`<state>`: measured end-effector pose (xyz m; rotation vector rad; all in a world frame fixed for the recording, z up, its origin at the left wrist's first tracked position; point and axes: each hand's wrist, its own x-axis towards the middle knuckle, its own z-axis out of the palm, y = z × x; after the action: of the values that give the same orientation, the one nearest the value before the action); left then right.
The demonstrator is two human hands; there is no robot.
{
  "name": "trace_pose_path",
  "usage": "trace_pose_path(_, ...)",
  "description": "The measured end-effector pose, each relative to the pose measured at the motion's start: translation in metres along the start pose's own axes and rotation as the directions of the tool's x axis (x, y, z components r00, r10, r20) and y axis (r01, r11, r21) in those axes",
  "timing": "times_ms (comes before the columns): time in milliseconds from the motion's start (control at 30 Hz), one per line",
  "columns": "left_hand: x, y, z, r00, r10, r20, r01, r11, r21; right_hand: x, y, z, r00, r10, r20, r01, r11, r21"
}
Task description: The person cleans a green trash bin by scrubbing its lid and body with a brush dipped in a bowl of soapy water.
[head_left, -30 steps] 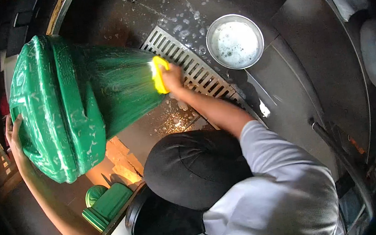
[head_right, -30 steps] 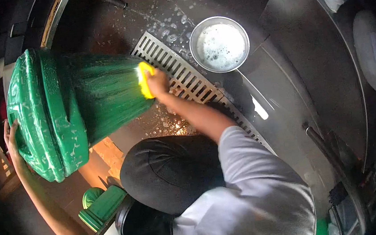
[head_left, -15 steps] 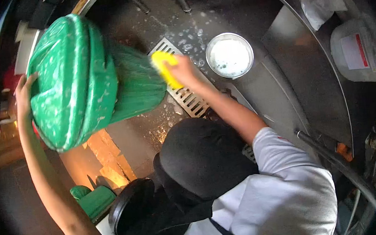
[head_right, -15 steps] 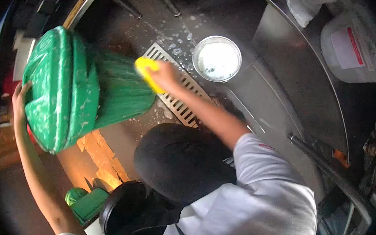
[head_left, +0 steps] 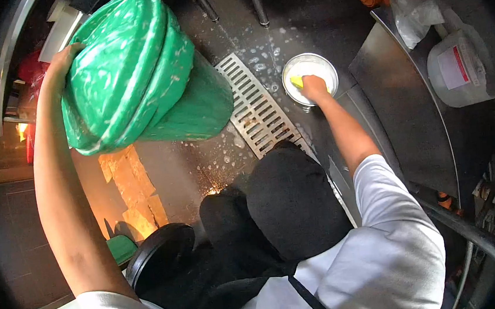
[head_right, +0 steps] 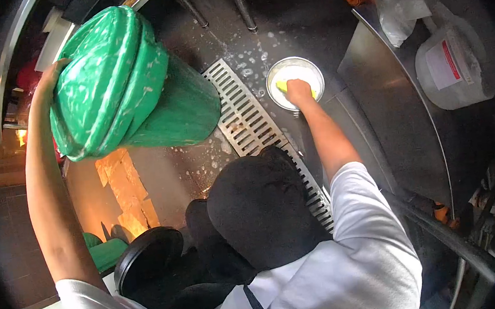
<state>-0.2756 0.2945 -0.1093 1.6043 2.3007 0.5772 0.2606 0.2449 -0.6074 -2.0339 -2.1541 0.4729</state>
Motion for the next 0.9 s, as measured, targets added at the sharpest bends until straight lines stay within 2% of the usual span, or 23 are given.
trace_pose_path(67, -0.011, 0.013, -0.002, 0.99, -0.001, 0.138, 0.002, 1.0, -0.005, 0.0, 0.008, 0.01, 1.0, 0.01, -0.028, -0.009, 1.0, 0.028)
trace_pose_path(100, -0.03, 0.017, -0.003, 0.984, 0.099, 0.148, -0.092, 0.994, -0.055, -0.002, 0.006, 0.004, 0.997, 0.042, -0.066, -0.038, 0.997, 0.066)
trace_pose_path(200, -0.032, 0.016, -0.014, 0.978, 0.007, 0.21, -0.011, 1.0, 0.017, -0.015, -0.035, -0.043, 0.941, 0.199, -0.274, -0.104, 0.94, 0.326)
trace_pose_path(233, -0.043, 0.016, -0.007, 0.971, 0.183, 0.155, -0.174, 0.982, -0.073, -0.012, -0.055, -0.054, 0.919, 0.207, -0.335, -0.041, 0.896, 0.441)
trace_pose_path(267, -0.042, 0.007, -0.003, 0.977, 0.179, 0.118, -0.161, 0.975, -0.153, -0.003, -0.08, -0.063, 0.893, 0.222, -0.392, 0.03, 0.839, 0.544)
trace_pose_path(300, -0.037, -0.001, -0.002, 0.983, 0.159, 0.091, -0.139, 0.972, -0.191, 0.008, -0.112, -0.067, 0.892, 0.256, -0.373, 0.117, 0.666, 0.737)
trace_pose_path(333, -0.034, -0.005, -0.001, 0.988, 0.139, 0.066, -0.121, 0.966, -0.227, 0.01, -0.15, -0.095, 0.921, 0.193, -0.339, 0.182, 0.556, 0.811)
trace_pose_path(367, -0.043, 0.003, 0.006, 0.987, 0.155, 0.033, -0.141, 0.955, -0.261, 0.029, -0.185, -0.091, 0.922, 0.15, -0.357, 0.3, 0.304, 0.904)
trace_pose_path(400, -0.053, 0.011, 0.01, 0.986, 0.165, 0.0, -0.158, 0.943, -0.293, 0.02, -0.219, -0.128, 0.961, 0.115, -0.251, 0.232, 0.151, 0.961)
trace_pose_path(467, -0.053, 0.015, 0.009, 0.981, 0.186, 0.052, -0.165, 0.948, -0.272, 0.015, -0.26, -0.163, 0.967, 0.14, -0.212, 0.213, 0.008, 0.977)
trace_pose_path(533, -0.054, 0.013, 0.007, 0.977, 0.187, 0.103, -0.152, 0.948, -0.278, 0.029, -0.268, -0.135, 0.962, 0.172, -0.211, 0.221, -0.041, 0.974)
trace_pose_path(567, -0.054, 0.009, 0.009, 0.971, 0.223, 0.087, -0.185, 0.931, -0.313, 0.035, -0.275, -0.121, 0.96, 0.181, -0.214, 0.229, -0.066, 0.971)
trace_pose_path(600, -0.053, 0.005, 0.007, 0.969, 0.233, 0.078, -0.204, 0.94, -0.273, 0.022, -0.283, -0.106, 0.95, 0.224, -0.218, 0.236, -0.057, 0.97)
trace_pose_path(633, -0.05, 0.003, 0.005, 0.968, 0.239, 0.071, -0.218, 0.95, -0.226, 0.023, -0.276, -0.082, 0.951, 0.255, -0.174, 0.179, 0.004, 0.984)
trace_pose_path(667, -0.047, -0.001, 0.0, 0.968, 0.244, 0.061, -0.229, 0.956, -0.181, 0.031, -0.264, -0.056, 0.976, 0.214, -0.049, 0.03, 0.092, 0.995)
trace_pose_path(700, -0.04, -0.009, -0.009, 0.963, 0.238, 0.126, -0.224, 0.967, -0.119, 0.037, -0.253, -0.023, 0.974, 0.219, 0.064, -0.071, 0.022, 0.997)
trace_pose_path(733, -0.042, -0.009, -0.009, 0.955, 0.281, 0.095, -0.272, 0.957, -0.097, 0.052, -0.239, 0.024, 0.962, 0.267, 0.059, -0.142, 0.304, 0.942)
trace_pose_path(767, -0.045, -0.009, -0.006, 0.942, 0.332, 0.056, -0.327, 0.942, -0.08, 0.058, -0.231, 0.048, 0.954, 0.29, 0.075, -0.198, 0.421, 0.885)
trace_pose_path(800, -0.045, -0.01, -0.004, 0.921, 0.389, 0.013, -0.388, 0.92, -0.062, 0.055, -0.236, 0.042, 0.957, 0.286, 0.055, -0.182, 0.44, 0.879)
trace_pose_path(833, -0.041, -0.014, -0.003, 0.943, 0.327, -0.058, -0.331, 0.941, -0.074, 0.054, -0.245, 0.018, 0.965, 0.262, -0.011, -0.1, 0.406, 0.908)
trace_pose_path(867, -0.04, -0.011, -0.006, 0.963, 0.271, -0.01, -0.269, 0.953, -0.137, 0.049, -0.257, -0.016, 0.971, 0.228, -0.068, -0.007, 0.313, 0.95)
trace_pose_path(900, -0.039, -0.007, -0.008, 0.977, 0.205, 0.06, -0.191, 0.963, -0.191, 0.046, -0.266, -0.053, 0.972, 0.201, -0.118, 0.09, 0.144, 0.985)
